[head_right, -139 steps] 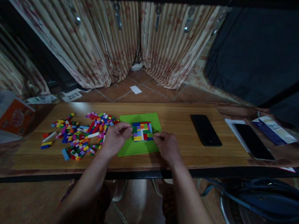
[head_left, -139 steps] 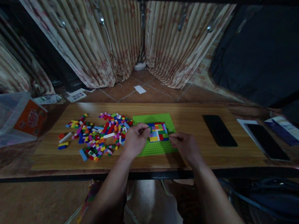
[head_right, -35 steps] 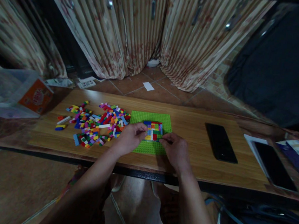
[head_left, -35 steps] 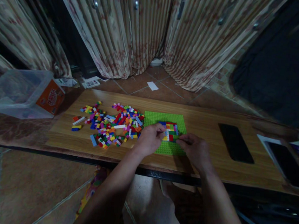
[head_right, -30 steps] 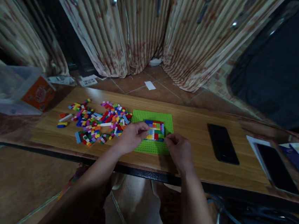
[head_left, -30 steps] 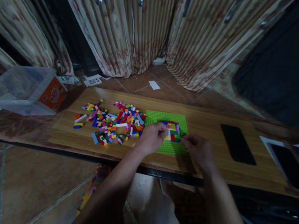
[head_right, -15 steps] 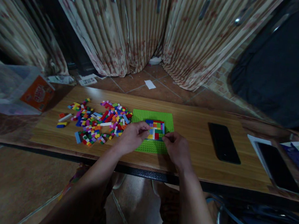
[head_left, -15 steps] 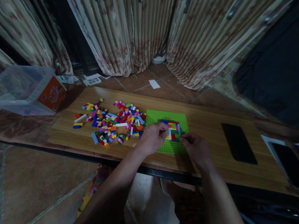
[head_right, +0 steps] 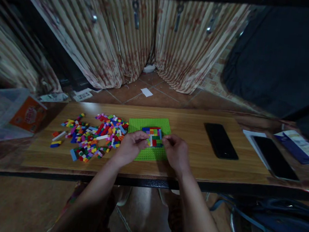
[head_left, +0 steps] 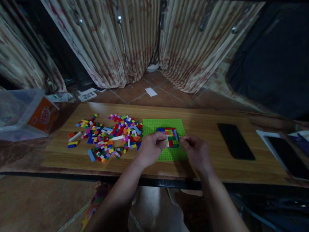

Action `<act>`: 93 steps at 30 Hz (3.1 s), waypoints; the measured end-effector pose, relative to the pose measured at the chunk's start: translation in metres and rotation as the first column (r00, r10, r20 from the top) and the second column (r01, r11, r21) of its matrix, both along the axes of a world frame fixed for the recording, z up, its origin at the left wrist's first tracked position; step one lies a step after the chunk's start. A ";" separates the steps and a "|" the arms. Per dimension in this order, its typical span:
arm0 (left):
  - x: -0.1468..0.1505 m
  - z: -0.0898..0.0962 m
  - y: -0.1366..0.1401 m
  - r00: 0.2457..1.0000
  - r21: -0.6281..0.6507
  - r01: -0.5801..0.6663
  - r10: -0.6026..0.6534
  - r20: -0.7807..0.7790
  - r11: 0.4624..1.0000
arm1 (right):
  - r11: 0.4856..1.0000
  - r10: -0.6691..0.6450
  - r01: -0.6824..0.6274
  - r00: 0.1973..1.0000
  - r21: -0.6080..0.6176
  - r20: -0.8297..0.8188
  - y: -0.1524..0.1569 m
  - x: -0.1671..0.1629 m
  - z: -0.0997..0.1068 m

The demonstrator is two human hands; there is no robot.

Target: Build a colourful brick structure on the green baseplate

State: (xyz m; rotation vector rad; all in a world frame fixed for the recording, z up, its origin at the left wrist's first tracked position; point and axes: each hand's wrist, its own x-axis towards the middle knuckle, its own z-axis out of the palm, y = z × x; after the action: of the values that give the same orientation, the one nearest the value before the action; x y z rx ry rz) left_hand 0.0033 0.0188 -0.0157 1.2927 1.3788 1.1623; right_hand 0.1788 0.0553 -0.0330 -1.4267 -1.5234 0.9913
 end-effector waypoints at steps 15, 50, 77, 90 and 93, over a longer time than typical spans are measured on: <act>0.014 0.005 0.001 0.993 0.048 0.028 -0.033 0.116 0.998 | 0.986 0.168 -0.165 0.966 0.036 -0.195 -0.011 -0.014 0.018; -0.125 0.022 -0.030 0.750 -0.028 -0.352 0.263 -0.607 0.936 | 0.704 0.320 -0.612 0.726 0.361 0.609 -0.062 -0.146 0.000; -0.122 0.025 -0.023 0.719 -0.047 -0.368 0.252 -0.648 0.929 | 0.844 0.154 -0.318 0.915 0.433 0.373 -0.048 -0.100 0.015; -0.023 0.018 -0.005 0.789 -0.099 -0.110 0.026 -0.614 0.989 | 0.998 0.048 -0.058 0.954 0.025 0.296 -0.009 0.015 0.002; -0.013 0.015 -0.003 0.779 -0.126 -0.097 -0.004 -0.627 0.987 | 0.997 0.069 -0.071 0.968 0.001 0.240 -0.006 0.011 -0.002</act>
State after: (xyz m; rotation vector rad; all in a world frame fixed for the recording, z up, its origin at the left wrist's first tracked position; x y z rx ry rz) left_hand -0.0096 0.0157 -0.0004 1.6187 1.9461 0.6409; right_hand 0.1899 0.0490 -0.0355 -1.5399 -1.7613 0.8757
